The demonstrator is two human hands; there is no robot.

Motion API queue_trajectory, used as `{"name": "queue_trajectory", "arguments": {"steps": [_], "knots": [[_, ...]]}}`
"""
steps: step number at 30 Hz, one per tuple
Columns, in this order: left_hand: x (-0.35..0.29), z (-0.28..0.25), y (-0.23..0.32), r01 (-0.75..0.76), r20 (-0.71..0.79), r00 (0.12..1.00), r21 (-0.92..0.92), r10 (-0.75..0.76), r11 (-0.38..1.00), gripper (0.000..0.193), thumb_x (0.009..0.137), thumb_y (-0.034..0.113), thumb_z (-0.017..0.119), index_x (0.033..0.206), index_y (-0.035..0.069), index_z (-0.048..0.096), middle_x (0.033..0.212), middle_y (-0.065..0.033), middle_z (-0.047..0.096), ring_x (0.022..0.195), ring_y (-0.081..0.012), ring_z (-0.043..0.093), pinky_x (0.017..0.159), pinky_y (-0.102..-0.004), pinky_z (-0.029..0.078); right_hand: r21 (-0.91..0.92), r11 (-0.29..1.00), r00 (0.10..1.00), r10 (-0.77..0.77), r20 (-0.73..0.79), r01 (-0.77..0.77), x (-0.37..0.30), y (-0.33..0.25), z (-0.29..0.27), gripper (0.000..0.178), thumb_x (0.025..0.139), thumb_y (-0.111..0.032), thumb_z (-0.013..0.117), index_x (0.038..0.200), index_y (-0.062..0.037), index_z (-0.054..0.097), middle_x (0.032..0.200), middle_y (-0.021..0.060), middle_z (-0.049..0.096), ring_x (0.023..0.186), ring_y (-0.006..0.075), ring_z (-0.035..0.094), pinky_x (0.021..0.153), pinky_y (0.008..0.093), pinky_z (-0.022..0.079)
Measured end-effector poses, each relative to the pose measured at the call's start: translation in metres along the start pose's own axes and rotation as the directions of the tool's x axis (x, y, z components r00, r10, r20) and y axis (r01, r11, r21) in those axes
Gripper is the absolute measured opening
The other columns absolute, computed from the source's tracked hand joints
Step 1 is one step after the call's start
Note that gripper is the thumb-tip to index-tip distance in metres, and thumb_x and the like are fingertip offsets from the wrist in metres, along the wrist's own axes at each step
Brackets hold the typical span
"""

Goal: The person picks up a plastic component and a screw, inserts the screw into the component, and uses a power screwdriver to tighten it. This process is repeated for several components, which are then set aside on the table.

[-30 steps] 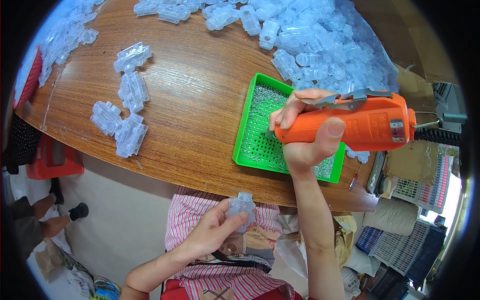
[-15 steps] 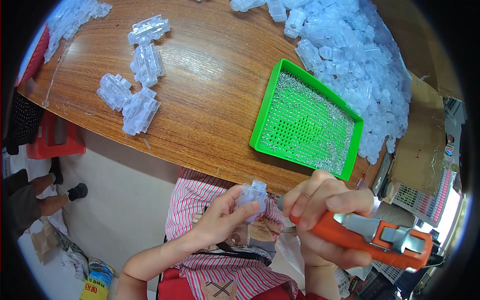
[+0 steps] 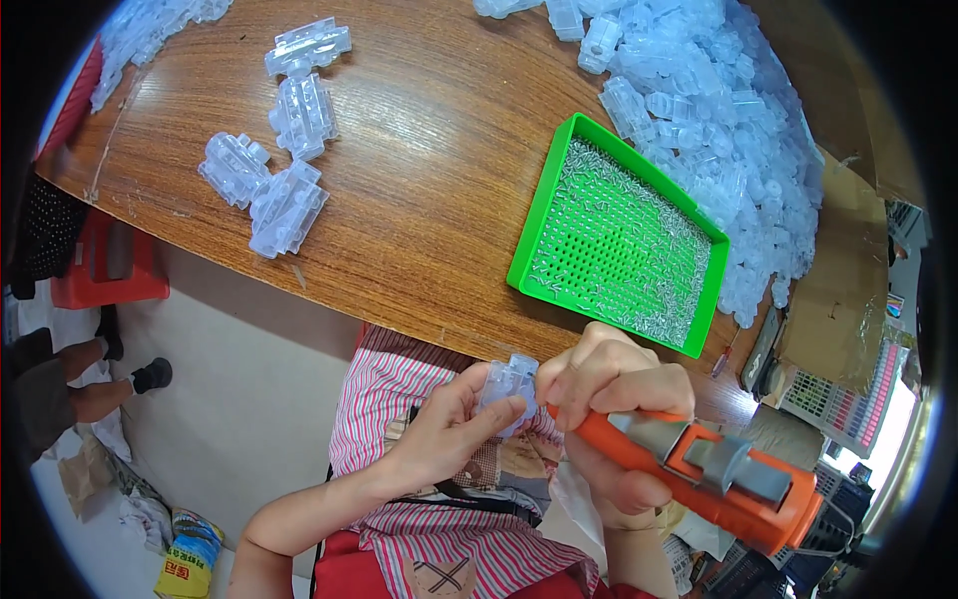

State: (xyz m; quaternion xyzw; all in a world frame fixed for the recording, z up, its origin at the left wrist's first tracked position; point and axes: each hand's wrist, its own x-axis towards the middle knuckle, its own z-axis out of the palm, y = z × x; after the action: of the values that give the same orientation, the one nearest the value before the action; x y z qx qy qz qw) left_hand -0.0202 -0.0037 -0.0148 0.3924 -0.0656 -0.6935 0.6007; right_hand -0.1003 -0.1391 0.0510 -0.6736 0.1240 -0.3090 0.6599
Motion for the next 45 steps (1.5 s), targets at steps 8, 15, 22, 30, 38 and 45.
{"name": "queue_trajectory", "arguments": {"steps": [8,15,22,30,38,45], "knots": [[-0.001,-0.005,-0.004,-0.028,0.019,0.999,0.061,0.027,0.998,0.023,0.095,0.015,0.055,0.113,0.001,0.052,0.094,-0.0009,0.06,0.084,-0.0047,0.054,0.071,-0.022,0.047,-0.124,0.992,1.0,-0.025,0.001,0.025,-0.003,0.0,0.006,0.071,0.072,-0.07,0.059,0.098,-0.004,0.055,0.065,0.0076,0.056,0.063,0.0167,0.05,0.057,0.0327,0.048],[-0.011,0.006,0.004,-0.014,-0.059,0.998,0.116,0.021,0.993,0.031,0.095,0.021,0.054,0.117,0.0,0.047,0.096,-0.0018,0.059,0.087,-0.0067,0.056,0.075,-0.024,0.047,0.271,0.934,0.967,-0.19,-0.169,0.231,0.038,-0.009,-0.014,0.075,0.076,-0.069,0.058,0.112,-0.0031,0.052,0.068,0.0081,0.054,0.065,0.0166,0.05,0.054,0.0313,0.048],[-0.023,0.002,0.01,0.056,-0.026,0.998,-0.023,-0.057,0.998,0.029,0.092,0.008,0.058,0.117,0.001,0.045,0.106,-0.0057,0.061,0.096,-0.0092,0.059,0.081,-0.0239,0.05,0.012,0.987,0.902,-0.14,-0.408,0.158,0.082,0.034,-0.024,0.075,0.078,-0.074,0.046,0.103,-0.0029,0.051,0.053,0.0047,0.044,0.053,0.0149,0.041,0.039,0.0299,0.042],[-0.019,0.001,0.005,0.07,-0.071,0.995,-0.068,-0.075,0.995,0.03,0.089,0.0,0.06,0.112,0.001,0.043,0.108,-0.0086,0.061,0.097,-0.0115,0.061,0.083,-0.0236,0.05,0.017,0.984,0.92,-0.162,-0.357,0.18,0.081,0.048,-0.031,0.07,0.08,-0.068,0.049,0.102,-0.0019,0.049,0.057,0.0043,0.046,0.052,0.0133,0.044,0.044,0.0301,0.043],[-0.014,0.004,0.004,0.044,-0.101,0.993,-0.095,-0.054,0.994,0.029,0.089,0.0,0.06,0.111,0.002,0.041,0.108,-0.0101,0.061,0.098,-0.0132,0.061,0.084,-0.025,0.051,0.022,0.975,0.915,-0.201,-0.351,0.223,0.08,0.048,-0.028,0.063,0.082,-0.061,0.052,0.104,-0.0016,0.049,0.062,0.0044,0.048,0.052,0.0129,0.048,0.048,0.0303,0.044],[-0.001,0.013,0.0,-0.015,-0.19,0.982,-0.13,-0.01,0.991,0.029,0.089,-0.001,0.059,0.107,0.0,0.036,0.106,-0.016,0.06,0.097,-0.0157,0.062,0.084,-0.0258,0.052,-0.039,0.975,0.895,-0.218,-0.39,0.221,0.076,0.037,-0.028,0.078,0.078,-0.075,0.044,0.102,-0.0009,0.052,0.056,0.0057,0.047,0.053,0.0168,0.043,0.04,0.0312,0.044]]}}
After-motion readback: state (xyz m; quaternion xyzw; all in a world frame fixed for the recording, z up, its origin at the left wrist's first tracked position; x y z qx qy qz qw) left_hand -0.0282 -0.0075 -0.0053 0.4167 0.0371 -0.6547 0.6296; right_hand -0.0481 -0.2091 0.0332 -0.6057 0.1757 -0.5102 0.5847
